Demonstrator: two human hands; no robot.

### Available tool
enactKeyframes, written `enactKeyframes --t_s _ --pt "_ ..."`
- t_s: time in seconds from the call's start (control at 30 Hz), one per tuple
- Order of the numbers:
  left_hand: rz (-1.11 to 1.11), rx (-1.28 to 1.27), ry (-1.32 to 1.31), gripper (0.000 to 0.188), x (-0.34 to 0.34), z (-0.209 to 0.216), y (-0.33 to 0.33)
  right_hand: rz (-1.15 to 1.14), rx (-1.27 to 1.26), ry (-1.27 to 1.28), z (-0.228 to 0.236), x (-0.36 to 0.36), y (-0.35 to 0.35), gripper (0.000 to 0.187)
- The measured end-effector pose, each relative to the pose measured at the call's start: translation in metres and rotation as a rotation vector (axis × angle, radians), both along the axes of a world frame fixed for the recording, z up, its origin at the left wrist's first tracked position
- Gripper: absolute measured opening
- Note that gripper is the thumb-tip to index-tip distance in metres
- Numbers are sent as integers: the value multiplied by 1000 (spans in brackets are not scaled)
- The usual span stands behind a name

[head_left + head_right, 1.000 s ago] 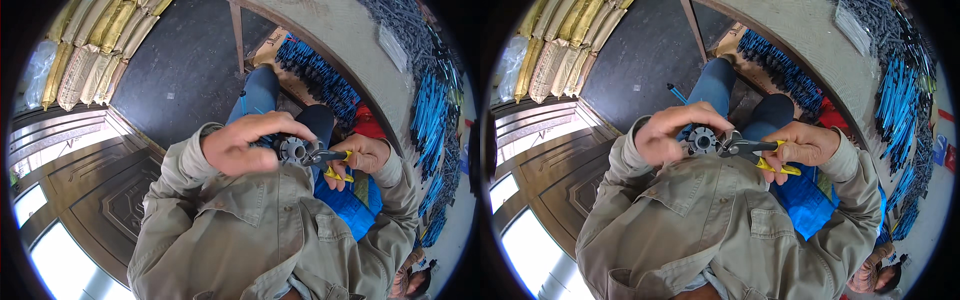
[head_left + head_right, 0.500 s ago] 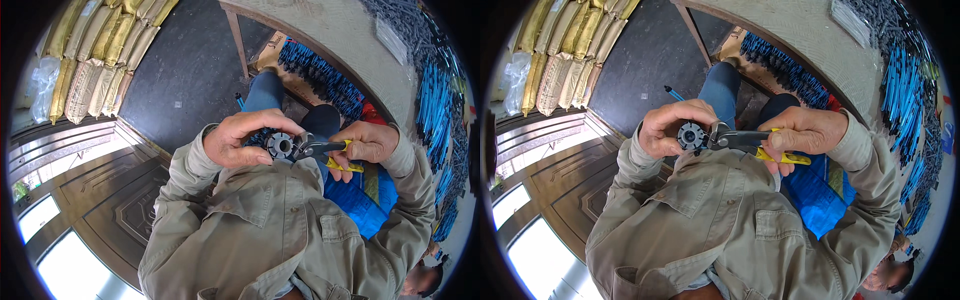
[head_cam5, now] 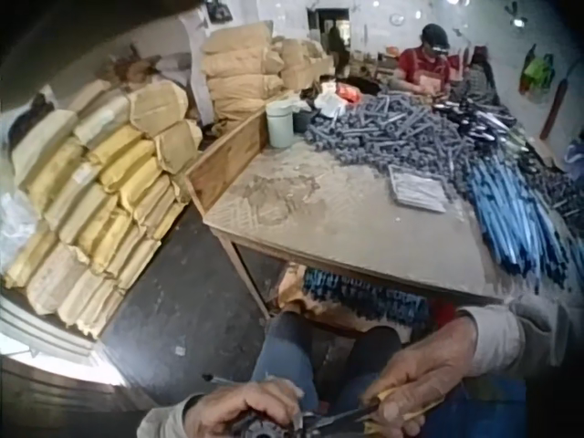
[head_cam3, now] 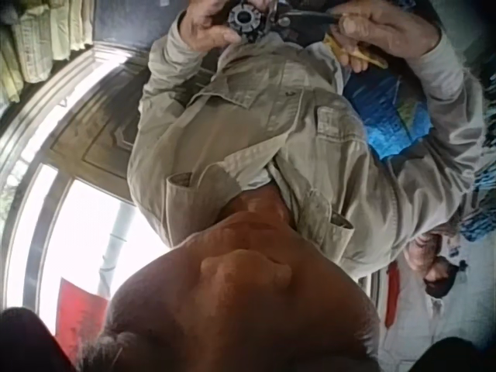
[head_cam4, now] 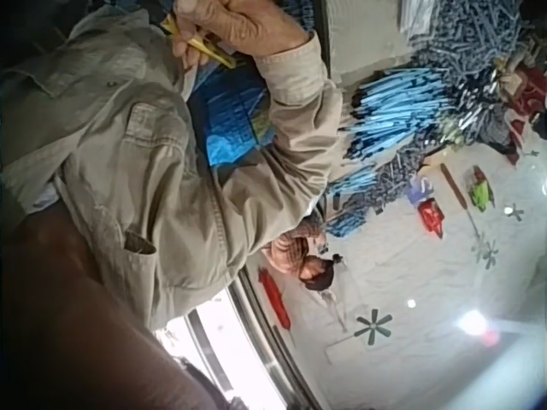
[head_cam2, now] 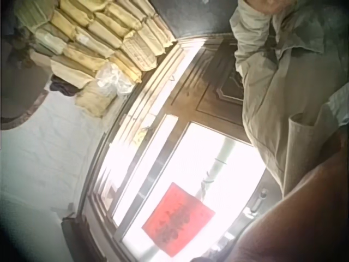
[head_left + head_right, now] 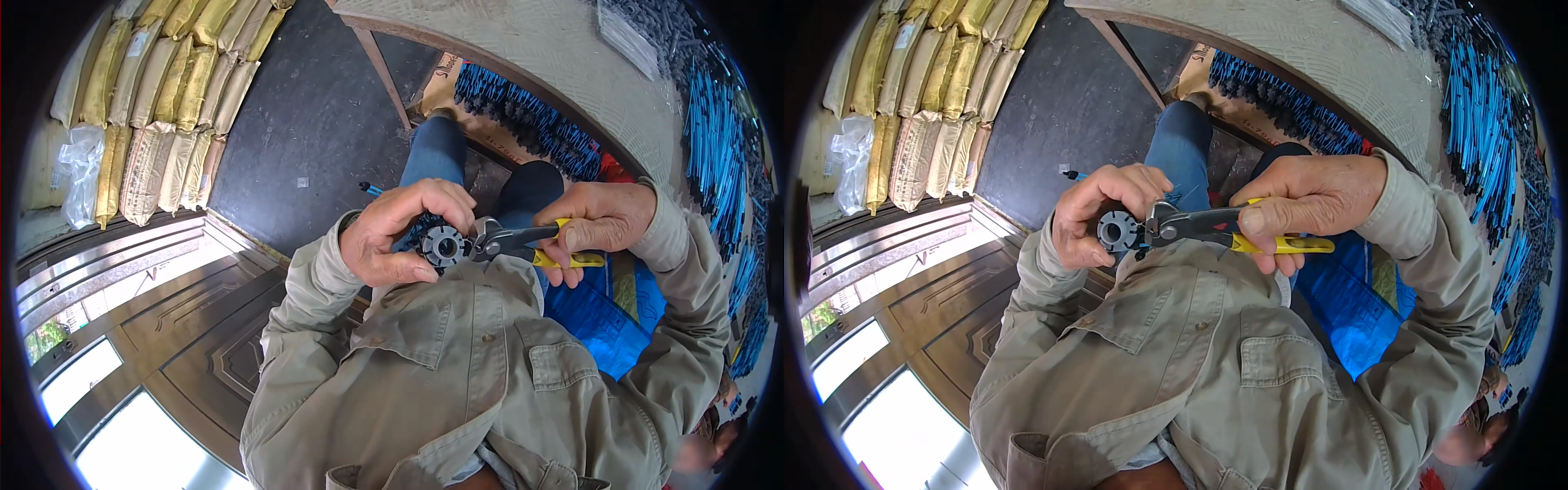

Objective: The person assembles a cleaning brush by inserting blue bristle components into a circular plastic hub using pliers.

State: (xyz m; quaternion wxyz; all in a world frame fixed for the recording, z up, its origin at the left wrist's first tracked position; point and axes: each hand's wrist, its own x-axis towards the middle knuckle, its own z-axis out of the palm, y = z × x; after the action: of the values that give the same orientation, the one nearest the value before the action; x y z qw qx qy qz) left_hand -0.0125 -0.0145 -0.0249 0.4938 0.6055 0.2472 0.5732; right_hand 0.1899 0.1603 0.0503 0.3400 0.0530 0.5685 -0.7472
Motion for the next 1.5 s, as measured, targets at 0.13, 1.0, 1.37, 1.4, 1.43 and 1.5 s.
enactKeyframes --t_s 0.13,1.0,1.37,1.4,1.43,1.5 --pt "45 22 -10 49 10 -1 0 -39 -122 1 -13 11 -3 43" --pt "495 -205 192 57 38 12 11 -1384 977 808 -39 -28 -109 20" --pt "668 -104 287 54 57 7 11 -1417 1128 806 -41 -25 -111 22" --pt "681 -78 269 52 58 5 11 -1416 1079 817 -42 -25 -111 21" --pt "676 -79 271 52 58 3 11 -1415 1029 827 -43 -25 -111 20" --pt "706 -67 245 55 58 -1 10 -1414 974 834 -45 -24 -111 19"
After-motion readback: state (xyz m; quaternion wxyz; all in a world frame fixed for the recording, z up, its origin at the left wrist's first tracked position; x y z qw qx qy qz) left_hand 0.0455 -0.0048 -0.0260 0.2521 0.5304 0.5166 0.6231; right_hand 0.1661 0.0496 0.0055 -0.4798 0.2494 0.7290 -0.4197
